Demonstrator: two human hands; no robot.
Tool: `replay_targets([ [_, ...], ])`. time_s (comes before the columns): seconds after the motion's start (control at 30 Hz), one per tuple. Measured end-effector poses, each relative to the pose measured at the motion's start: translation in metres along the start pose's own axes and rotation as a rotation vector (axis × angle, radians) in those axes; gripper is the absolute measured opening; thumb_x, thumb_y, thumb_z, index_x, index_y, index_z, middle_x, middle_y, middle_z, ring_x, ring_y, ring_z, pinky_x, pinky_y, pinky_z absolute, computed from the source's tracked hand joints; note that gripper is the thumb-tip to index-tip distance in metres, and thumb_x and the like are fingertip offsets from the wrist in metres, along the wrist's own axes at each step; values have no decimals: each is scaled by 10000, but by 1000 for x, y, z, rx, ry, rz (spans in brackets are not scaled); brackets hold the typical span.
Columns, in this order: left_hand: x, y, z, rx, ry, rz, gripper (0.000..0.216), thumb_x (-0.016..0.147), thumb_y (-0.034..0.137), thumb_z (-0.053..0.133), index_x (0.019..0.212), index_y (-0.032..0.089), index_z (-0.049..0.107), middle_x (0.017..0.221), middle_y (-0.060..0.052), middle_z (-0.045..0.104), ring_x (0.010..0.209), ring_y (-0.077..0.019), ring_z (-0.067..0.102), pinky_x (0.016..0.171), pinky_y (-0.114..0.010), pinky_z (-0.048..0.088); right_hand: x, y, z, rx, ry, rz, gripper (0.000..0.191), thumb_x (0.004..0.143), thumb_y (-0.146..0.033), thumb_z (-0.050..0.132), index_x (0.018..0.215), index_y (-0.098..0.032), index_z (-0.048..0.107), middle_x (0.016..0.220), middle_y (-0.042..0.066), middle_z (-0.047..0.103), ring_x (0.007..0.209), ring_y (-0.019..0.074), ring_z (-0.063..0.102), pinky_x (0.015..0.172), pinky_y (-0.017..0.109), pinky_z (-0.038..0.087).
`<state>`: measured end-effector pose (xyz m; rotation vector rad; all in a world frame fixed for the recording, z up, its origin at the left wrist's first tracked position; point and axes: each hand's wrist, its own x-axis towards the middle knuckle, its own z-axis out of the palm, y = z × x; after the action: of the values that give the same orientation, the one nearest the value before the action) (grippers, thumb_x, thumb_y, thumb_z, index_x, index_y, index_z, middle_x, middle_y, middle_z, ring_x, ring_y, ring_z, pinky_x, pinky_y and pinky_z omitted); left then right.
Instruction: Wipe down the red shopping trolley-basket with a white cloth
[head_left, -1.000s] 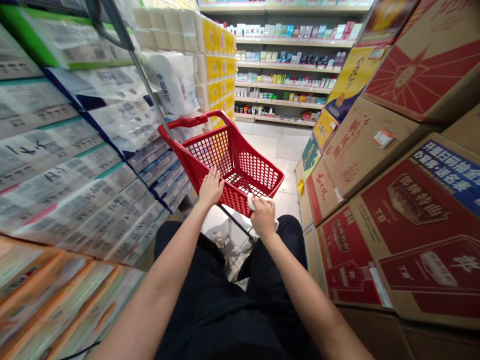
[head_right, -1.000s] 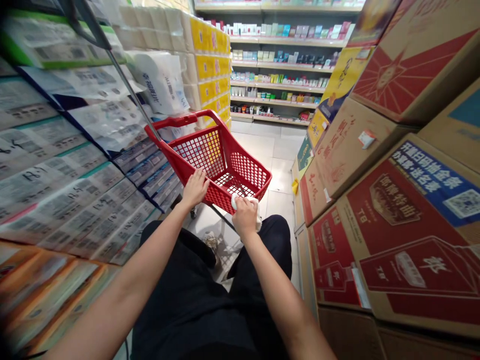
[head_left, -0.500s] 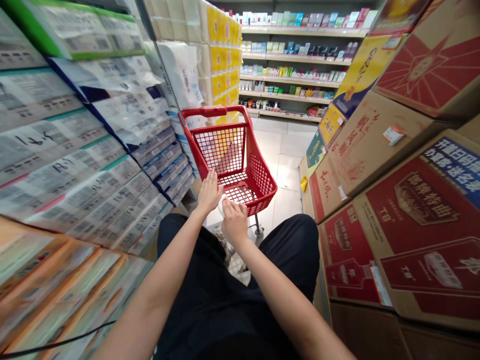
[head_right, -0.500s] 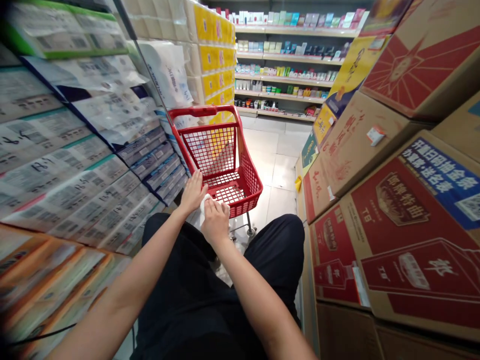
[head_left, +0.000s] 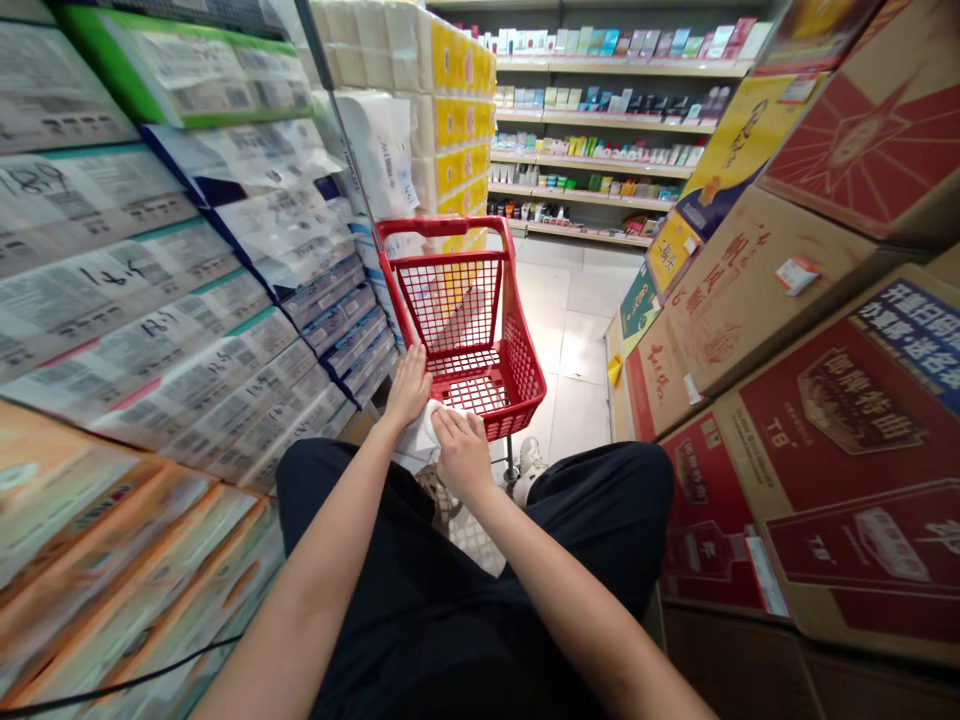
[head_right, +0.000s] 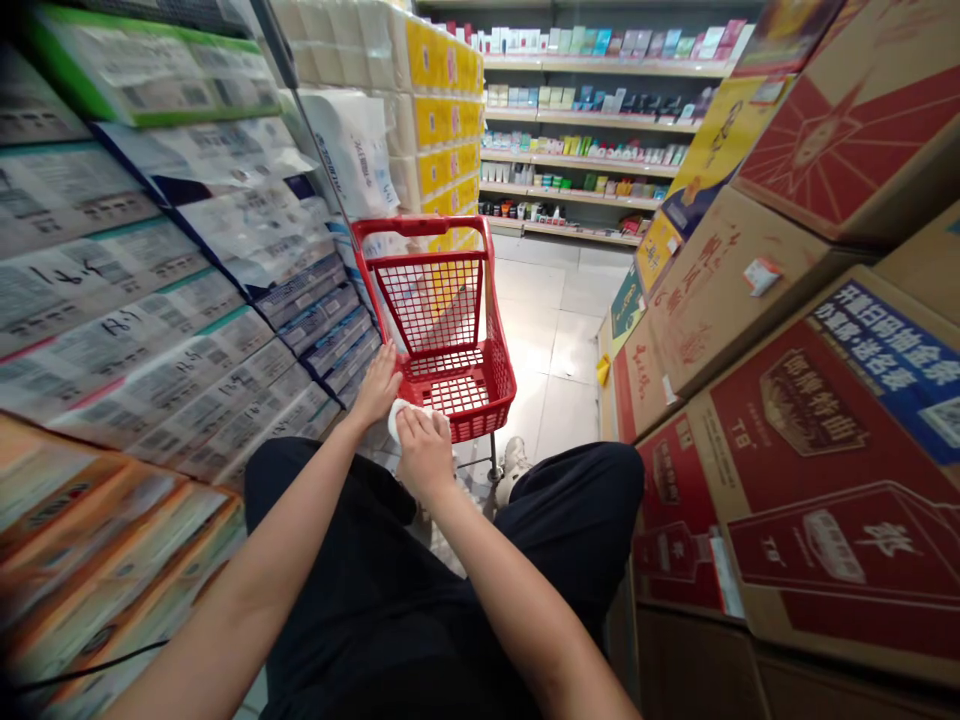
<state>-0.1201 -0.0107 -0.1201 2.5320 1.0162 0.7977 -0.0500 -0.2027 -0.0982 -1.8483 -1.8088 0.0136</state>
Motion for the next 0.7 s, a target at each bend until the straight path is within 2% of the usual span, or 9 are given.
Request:
replay_targets([
  [0.17,-11,3,-8,8,-1,8,586,969,298,300,1529,162,192,1602,-107,218,1490,-223,153,1204,-499,173,-13,6,10,-23,52,-61,544,883,-169,447,1427,-158,428,1465,92,489,1374,181,380,1180,398,102],
  [0.27,-28,16,-10,38,54,5,538,998,312,256,1516,166,245,1587,-101,269,1482,-205,193,1202,-462,208,-29,27,6,-65,86,-134,547,887,-145,437,1431,-193,432,1455,72,503,1380,166,387,1198,408,33],
  [0.33,-48,29,-13,57,44,48,527,1011,325,250,1519,189,238,1586,-83,276,1478,-196,211,1197,-457,229,-39,48,-3,-104,110,-151,558,881,-124,431,1431,-218,436,1443,57,518,1379,163,399,1204,427,21],
  [0.47,-96,55,-18,128,-16,173,515,1008,287,299,1519,237,250,1568,-44,319,1470,-192,237,1183,-439,280,-50,101,-30,-182,179,-69,559,865,-76,402,1389,-249,495,1402,33,561,1361,150,437,1201,420,81],
  [0.57,-125,67,-19,147,21,216,542,988,249,357,1520,243,254,1534,-52,384,1447,-204,298,1165,-434,321,-51,134,-48,-239,209,8,593,827,-42,390,1355,-268,538,1363,19,596,1341,147,468,1188,401,140],
  [0.63,-135,71,-19,161,38,208,573,973,212,377,1526,244,234,1535,-55,379,1438,-211,318,1160,-435,332,-49,144,-53,-248,216,54,626,792,-28,387,1344,-275,549,1356,9,602,1335,149,477,1178,400,167],
  [0.7,-140,72,-17,168,42,198,609,956,171,384,1534,241,205,1542,-55,364,1438,-211,316,1161,-429,333,-47,137,-50,-239,246,132,644,766,-21,382,1340,-260,552,1369,13,590,1337,156,476,1170,409,180],
])
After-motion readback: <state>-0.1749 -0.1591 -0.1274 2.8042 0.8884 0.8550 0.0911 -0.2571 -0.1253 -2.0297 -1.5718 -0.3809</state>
